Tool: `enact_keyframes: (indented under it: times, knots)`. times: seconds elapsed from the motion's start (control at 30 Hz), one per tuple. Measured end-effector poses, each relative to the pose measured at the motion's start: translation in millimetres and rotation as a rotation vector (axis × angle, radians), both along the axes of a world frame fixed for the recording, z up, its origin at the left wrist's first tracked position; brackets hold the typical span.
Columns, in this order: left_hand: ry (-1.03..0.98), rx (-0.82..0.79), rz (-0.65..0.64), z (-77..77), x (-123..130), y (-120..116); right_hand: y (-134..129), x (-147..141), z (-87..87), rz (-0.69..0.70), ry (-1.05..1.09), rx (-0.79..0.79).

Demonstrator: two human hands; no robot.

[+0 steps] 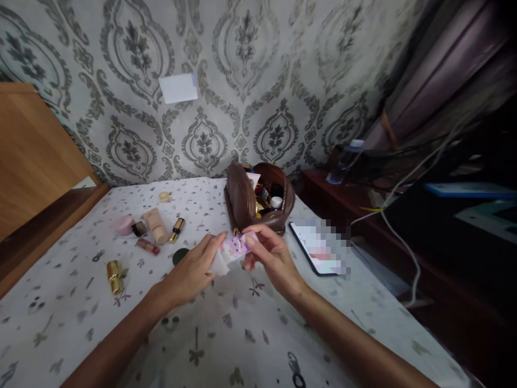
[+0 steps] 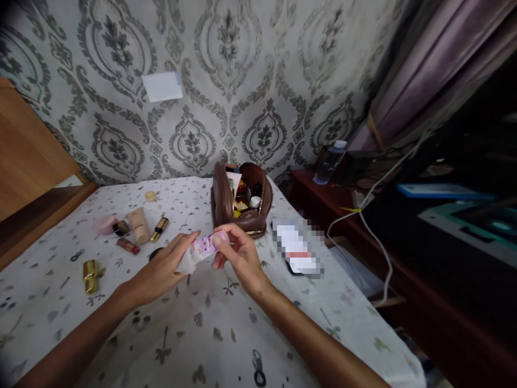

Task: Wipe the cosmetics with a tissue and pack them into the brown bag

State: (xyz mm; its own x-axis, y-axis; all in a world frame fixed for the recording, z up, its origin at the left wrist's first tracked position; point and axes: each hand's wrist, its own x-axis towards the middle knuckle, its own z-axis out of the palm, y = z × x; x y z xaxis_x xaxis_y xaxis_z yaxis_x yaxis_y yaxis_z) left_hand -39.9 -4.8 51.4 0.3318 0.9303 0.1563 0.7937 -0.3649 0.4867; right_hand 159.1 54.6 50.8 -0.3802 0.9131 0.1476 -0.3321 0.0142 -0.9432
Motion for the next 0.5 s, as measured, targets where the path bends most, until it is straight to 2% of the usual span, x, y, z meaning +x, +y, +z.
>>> enact_keyframes:
  times: [0.1, 0.2, 0.3, 0.37, 0.5]
  knots:
    - [-0.002, 0.020, -0.072, 11.8, 15, 15, 12, 36, 24.6, -0.160, -0.053, 0.146]
    - [0.015, 0.076, -0.126, 27.0, 43, 38, 29, 71, 53.8, -0.327, -0.126, 0.243]
    - [0.082, 0.138, -0.138, 34.5, 71, 62, 49, 94, 78.5, -0.444, -0.193, 0.309]
    - [0.146, 0.144, -0.141, 33.1, 83, 75, 63, 99, 89.3, -0.453, -0.242, 0.360]
    - [0.329, 0.091, -0.175, 21.0, 91, 84, 89, 97, 98.4, -0.339, -0.370, 0.423]
